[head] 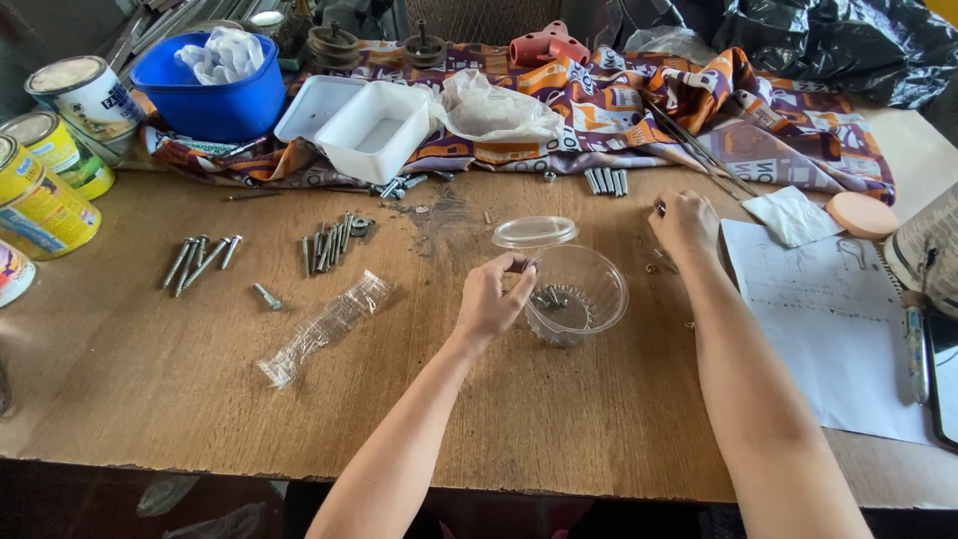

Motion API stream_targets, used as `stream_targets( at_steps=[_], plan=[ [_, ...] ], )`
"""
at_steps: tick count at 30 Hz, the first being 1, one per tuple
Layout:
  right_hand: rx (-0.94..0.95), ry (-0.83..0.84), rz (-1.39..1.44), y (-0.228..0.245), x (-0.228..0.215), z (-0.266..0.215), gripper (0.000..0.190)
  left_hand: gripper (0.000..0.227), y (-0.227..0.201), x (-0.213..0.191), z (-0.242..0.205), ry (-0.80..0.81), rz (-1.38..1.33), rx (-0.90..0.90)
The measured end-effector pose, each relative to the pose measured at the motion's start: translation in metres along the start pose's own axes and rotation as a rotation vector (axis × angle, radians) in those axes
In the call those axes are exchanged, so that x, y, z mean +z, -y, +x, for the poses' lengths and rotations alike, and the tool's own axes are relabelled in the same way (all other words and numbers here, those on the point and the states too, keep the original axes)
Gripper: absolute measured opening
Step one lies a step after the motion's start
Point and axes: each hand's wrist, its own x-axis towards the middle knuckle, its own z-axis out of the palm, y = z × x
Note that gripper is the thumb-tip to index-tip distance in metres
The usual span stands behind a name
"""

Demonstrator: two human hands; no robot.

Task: Gathering, aligning, and wrapping bundles of thin metal rods with plastic film on a workshop table.

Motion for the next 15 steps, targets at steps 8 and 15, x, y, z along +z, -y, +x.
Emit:
stream_targets(
  at_steps=[8,15],
  plan=[
    [0.058,0.013,0.18,0.005,-0.006,-0.006,0.022,0.023,-0.003,-0.003,-0.003,-0.007,0.013,0.023],
    [0.145,0.087,0.144,-0.022,0.041,0.026,0.02,0.022,0.003,-0.002,-0.001,-0.017,0.026,0.067]
  ],
)
